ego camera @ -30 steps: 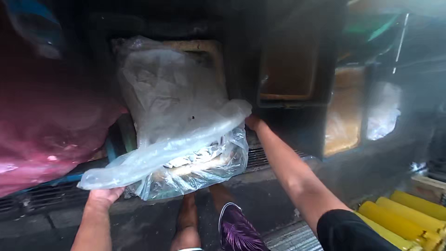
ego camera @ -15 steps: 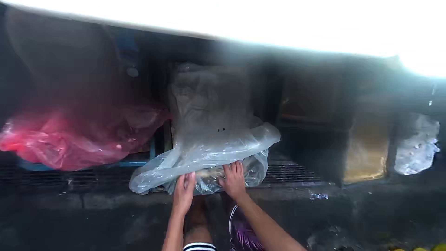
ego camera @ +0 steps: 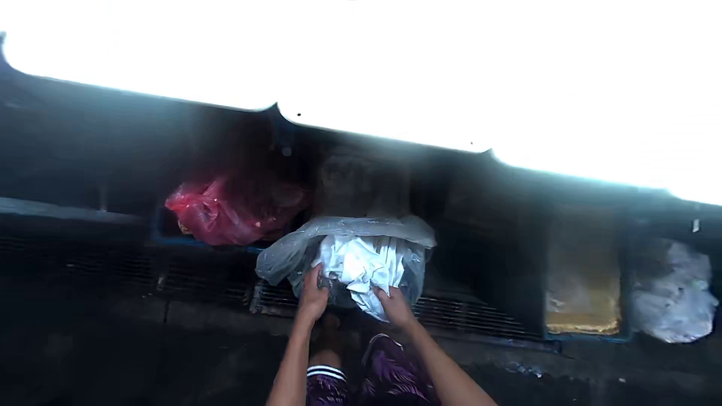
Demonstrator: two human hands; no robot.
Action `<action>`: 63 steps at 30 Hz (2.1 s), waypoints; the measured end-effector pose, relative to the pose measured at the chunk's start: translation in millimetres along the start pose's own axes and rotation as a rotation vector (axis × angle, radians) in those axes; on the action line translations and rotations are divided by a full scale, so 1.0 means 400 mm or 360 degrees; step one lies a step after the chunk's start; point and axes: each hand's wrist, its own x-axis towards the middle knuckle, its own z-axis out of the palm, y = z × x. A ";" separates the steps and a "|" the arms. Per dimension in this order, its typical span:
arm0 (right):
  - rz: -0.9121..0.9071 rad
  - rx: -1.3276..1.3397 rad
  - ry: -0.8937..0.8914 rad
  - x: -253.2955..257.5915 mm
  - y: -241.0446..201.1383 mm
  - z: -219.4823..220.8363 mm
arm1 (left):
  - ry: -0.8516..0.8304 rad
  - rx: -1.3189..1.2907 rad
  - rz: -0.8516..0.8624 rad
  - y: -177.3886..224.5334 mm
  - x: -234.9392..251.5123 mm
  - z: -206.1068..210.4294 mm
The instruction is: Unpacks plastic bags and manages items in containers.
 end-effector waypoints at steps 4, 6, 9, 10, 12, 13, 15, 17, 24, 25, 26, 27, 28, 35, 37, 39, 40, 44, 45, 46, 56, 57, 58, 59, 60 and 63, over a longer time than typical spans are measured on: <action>-0.0215 0.0442 0.0324 -0.228 -0.135 -0.177 | 0.0101 -0.0871 -0.0432 0.029 -0.187 0.080; -0.0243 0.0558 0.0335 -0.344 -0.181 -0.217 | -0.0127 -0.1008 -0.0164 0.138 -0.239 0.128; -0.0214 0.0902 0.0326 -0.554 -0.269 -0.227 | -0.0484 -0.1016 0.0360 0.339 -0.316 0.173; -0.0222 0.0968 0.0334 -0.620 -0.288 -0.226 | -0.0565 -0.0984 0.0441 0.389 -0.357 0.163; -0.0275 0.0944 0.0338 -0.718 -0.302 -0.237 | -0.0537 -0.0782 0.0457 0.444 -0.448 0.115; -0.0329 0.0799 0.0316 -0.739 -0.301 -0.242 | -0.0454 -0.0611 0.0430 0.454 -0.501 0.076; -0.0563 0.0068 0.0247 -0.710 -0.292 -0.245 | -0.0306 -0.0298 0.0442 0.456 -0.598 -0.006; -0.0804 -0.0725 0.0215 -0.636 -0.293 -0.202 | -0.0172 -0.0072 0.0450 0.443 -0.661 -0.043; -0.0938 -0.0656 -0.0733 -0.525 -0.323 -0.073 | 0.0182 -0.0832 0.0141 0.271 -0.521 -0.072; -0.0877 -0.0337 -0.0650 -0.525 -0.297 -0.096 | 0.0213 -0.1056 0.0137 0.256 -0.532 -0.085; -0.0820 -0.0065 -0.0478 -0.524 -0.267 -0.114 | 0.0218 -0.1171 0.0166 0.242 -0.552 -0.087; -0.0795 0.0097 -0.0265 -0.506 -0.250 -0.125 | 0.0196 -0.1205 0.0234 0.241 -0.568 -0.080; -0.0776 0.0167 -0.0106 -0.484 -0.249 -0.128 | 0.0131 -0.1225 0.0301 0.248 -0.581 -0.063; -0.1147 0.0010 0.0246 -0.492 -0.356 -0.027 | 0.0409 -0.1431 0.0680 0.249 -0.575 -0.062; -0.1274 -0.0168 0.0287 -0.518 -0.342 -0.031 | 0.0699 -0.1502 0.0637 0.181 -0.528 -0.168; -0.1188 -0.0075 0.0310 -0.528 -0.326 -0.066 | 0.0760 -0.1549 0.0535 0.103 -0.519 -0.274; -0.1086 0.0070 0.0356 -0.525 -0.318 -0.097 | 0.0758 -0.1467 0.0574 0.085 -0.533 -0.309; -0.0814 0.1171 0.0566 -0.485 -0.292 -0.281 | 0.1156 -0.0889 0.0761 0.107 -0.589 -0.300; -0.0682 0.1504 0.0619 -0.477 -0.283 -0.319 | 0.1247 -0.0826 0.0763 0.112 -0.601 -0.282; -0.0594 0.1756 0.0668 -0.471 -0.273 -0.349 | 0.1282 -0.0821 0.0724 0.127 -0.617 -0.258; -0.0683 0.0521 -0.0271 -0.398 -0.192 0.058 | 0.0445 -0.0895 -0.0069 0.175 -0.513 0.053; -0.0692 0.0550 -0.0302 -0.384 -0.234 0.063 | 0.0339 -0.0974 -0.0006 0.184 -0.490 0.067; -0.0615 0.0704 -0.0238 -0.380 -0.267 0.037 | 0.0369 -0.1060 0.0060 0.204 -0.479 0.071; -0.0487 0.1005 -0.0073 -0.388 -0.288 -0.021 | 0.0418 -0.1172 0.0132 0.226 -0.480 0.064; -0.0332 0.1457 0.0103 -0.404 -0.293 -0.104 | 0.0387 -0.1350 0.0184 0.241 -0.507 0.042; -0.0225 0.2647 0.0349 -0.400 -0.209 -0.386 | 0.0211 -0.1750 0.0450 0.293 -0.602 -0.065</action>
